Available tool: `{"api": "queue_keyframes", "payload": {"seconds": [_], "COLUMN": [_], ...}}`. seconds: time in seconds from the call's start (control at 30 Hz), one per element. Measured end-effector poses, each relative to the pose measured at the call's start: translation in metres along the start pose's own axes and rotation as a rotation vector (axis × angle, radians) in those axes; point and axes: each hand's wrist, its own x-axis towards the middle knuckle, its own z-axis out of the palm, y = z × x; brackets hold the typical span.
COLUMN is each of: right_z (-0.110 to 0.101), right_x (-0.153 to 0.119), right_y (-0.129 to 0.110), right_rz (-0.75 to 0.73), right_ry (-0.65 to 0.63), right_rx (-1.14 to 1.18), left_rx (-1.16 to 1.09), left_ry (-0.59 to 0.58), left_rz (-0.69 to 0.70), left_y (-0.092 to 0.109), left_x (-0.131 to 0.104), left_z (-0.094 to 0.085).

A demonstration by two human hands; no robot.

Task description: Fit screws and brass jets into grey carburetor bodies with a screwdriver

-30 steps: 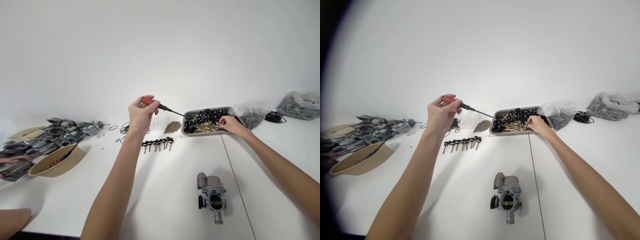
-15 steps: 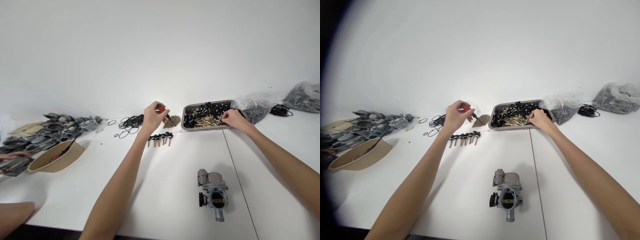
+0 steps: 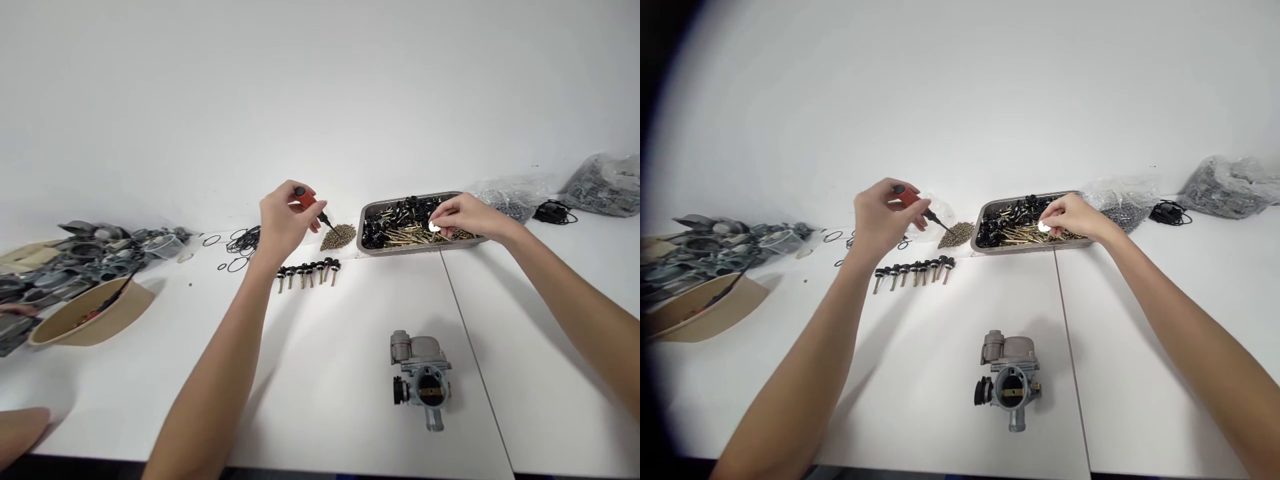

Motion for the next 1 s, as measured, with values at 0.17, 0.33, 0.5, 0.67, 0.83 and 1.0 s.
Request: {"api": "queue_keyframes", "payload": {"seconds": [0.17,0.33,0.5,0.67,0.83,1.0], "right_z": [-0.001,0.005,0.028,0.052,0.056,0.055], "right_x": [-0.005,-0.027,-0.070,-0.097,-0.108,-0.113], "right_y": [-0.012,-0.047,-0.090,-0.111,-0.115,-0.118], "right_rz": [-0.092,-0.133,-0.041,0.012,-0.069,-0.139], "right_ry": [-0.167,-0.375,-0.728,-0.872,-0.998,-1.045], "right_rx": [0.091,0.001,-0.073,-0.112,-0.359,-0.476], "left_rx": [0.015,0.001,-0.090,-0.098,-0.078,-0.070], "left_ry": [0.029,0.041,0.017,-0.012,-0.012,-0.032], "left_rz": [0.151,0.300,0.456,0.465,0.486,0.494], "left_y": [0.029,0.058,0.068,0.075,0.080,0.079], "left_x": [-0.009,-0.024,-0.032,-0.037,-0.041,-0.040], "left_z": [-0.012,-0.017,-0.013,-0.012,-0.012,-0.015]}}
